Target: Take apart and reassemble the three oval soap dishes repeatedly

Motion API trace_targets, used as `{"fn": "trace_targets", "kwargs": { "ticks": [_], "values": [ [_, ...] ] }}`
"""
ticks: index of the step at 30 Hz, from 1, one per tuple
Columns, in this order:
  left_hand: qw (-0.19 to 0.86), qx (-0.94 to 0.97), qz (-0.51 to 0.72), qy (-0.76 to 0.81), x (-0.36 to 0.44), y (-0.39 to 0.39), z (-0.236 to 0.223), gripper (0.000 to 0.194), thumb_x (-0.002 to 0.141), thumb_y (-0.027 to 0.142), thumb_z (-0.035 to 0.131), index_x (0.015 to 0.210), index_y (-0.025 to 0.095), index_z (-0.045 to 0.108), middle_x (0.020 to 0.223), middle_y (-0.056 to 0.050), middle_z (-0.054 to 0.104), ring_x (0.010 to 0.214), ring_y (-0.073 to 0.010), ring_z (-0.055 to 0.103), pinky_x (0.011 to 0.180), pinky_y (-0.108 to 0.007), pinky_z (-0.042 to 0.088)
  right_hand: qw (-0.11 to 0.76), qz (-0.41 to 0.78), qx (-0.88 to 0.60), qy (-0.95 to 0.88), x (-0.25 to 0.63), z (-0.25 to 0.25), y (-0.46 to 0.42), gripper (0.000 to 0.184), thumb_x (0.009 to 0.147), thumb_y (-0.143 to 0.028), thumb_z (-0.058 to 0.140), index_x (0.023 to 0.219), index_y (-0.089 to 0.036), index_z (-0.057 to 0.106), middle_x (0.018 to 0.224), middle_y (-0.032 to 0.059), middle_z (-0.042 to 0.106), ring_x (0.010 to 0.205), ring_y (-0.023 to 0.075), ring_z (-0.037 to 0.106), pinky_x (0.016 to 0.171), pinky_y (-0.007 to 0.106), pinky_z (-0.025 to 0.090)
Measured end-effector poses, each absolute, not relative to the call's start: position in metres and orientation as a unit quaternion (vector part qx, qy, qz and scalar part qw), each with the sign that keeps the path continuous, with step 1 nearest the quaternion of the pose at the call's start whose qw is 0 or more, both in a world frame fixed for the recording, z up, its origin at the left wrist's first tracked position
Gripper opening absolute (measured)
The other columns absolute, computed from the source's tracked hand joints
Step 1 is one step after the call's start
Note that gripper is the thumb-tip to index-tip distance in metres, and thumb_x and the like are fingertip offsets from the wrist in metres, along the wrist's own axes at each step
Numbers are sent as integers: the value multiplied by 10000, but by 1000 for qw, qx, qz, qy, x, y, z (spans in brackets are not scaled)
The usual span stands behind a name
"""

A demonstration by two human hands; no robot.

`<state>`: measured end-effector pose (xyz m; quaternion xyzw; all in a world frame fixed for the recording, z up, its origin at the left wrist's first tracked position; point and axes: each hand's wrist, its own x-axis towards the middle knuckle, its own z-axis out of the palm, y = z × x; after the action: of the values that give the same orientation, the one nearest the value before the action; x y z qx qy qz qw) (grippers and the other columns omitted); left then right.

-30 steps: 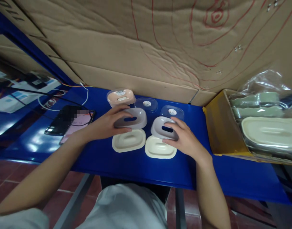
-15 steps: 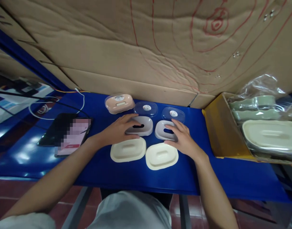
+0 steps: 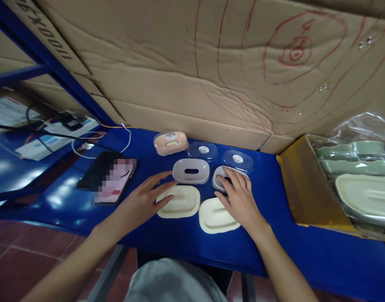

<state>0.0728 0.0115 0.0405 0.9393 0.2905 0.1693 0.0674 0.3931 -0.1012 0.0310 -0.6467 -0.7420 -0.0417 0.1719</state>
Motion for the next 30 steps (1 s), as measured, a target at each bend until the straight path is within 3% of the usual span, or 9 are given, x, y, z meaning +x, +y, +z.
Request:
{"fn": "trace_targets", "kwargs": {
  "ticks": [7, 11, 14, 16, 18, 22, 25, 30],
  "values": [
    [71, 952, 142, 262, 94, 4, 32, 318, 1026, 87, 524, 1240, 206, 726, 1426, -142, 671, 1249, -281, 706, 1086, -478, 620, 208, -42, -647, -732, 398, 33, -99, 388, 1082, -398, 550, 1434, -273, 654, 1619, 166, 547, 1459, 375, 540, 1148, 588, 430],
    [82, 962, 145, 215, 113, 18, 51, 239, 1065, 183, 535, 1181, 200, 744, 1412, -142, 684, 1274, -297, 696, 1087, -473, 595, 246, -50, -653, -715, 406, 29, -95, 365, 1066, -392, 563, 1398, -297, 683, 1590, 144, 569, 1443, 377, 552, 1146, 588, 429],
    [114, 953, 179, 214, 121, 48, 66, 305, 1100, 242, 472, 1267, 230, 727, 1345, -100, 718, 1282, -259, 686, 1098, -419, 566, 265, -53, -648, -712, 407, 27, -95, 335, 1067, -391, 568, 1366, -308, 694, 1573, 134, 583, 1432, 375, 561, 1145, 590, 429],
    [87, 936, 188, 284, 123, 78, 71, 357, 1094, 289, 499, 1400, 214, 668, 1492, -133, 642, 1410, -301, 596, 1205, -473, 471, 267, -54, -643, -716, 405, 28, -95, 309, 1073, -377, 569, 1347, -304, 693, 1568, 133, 586, 1430, 365, 566, 1138, 576, 435],
    [43, 915, 147, 374, 126, 110, 70, 534, 1067, 319, 554, 1588, 210, 511, 1696, -177, 434, 1574, -375, 406, 1275, -563, 348, 264, -57, -636, -722, 402, 29, -96, 288, 1078, -359, 572, 1332, -291, 689, 1564, 136, 590, 1427, 356, 573, 1130, 562, 440],
    [52, 891, 114, 435, 135, 156, 59, 718, 1029, 445, 637, 1657, 176, 414, 1764, -263, 258, 1630, -498, 243, 1245, -681, 300, 263, -61, -623, -734, 399, 30, -97, 278, 1073, -336, 586, 1326, -282, 687, 1551, 137, 600, 1414, 351, 587, 1124, 557, 448],
    [70, 891, 85, 440, 140, 172, 61, 764, 990, 494, 687, 1639, 179, 435, 1711, -283, 351, 1573, -504, 358, 1214, -681, 341, 260, -64, -619, -738, 400, 30, -97, 284, 1066, -327, 594, 1330, -280, 685, 1546, 142, 600, 1410, 354, 590, 1118, 560, 459],
    [101, 906, 32, 409, 121, 174, 76, 739, 893, 555, 764, 1521, 227, 552, 1502, -191, 614, 1366, -403, 600, 1140, -550, 468, 260, -72, -606, -748, 400, 36, -100, 296, 1065, -292, 600, 1354, -285, 662, 1557, 142, 593, 1408, 347, 593, 1119, 553, 458]
  ]
}}
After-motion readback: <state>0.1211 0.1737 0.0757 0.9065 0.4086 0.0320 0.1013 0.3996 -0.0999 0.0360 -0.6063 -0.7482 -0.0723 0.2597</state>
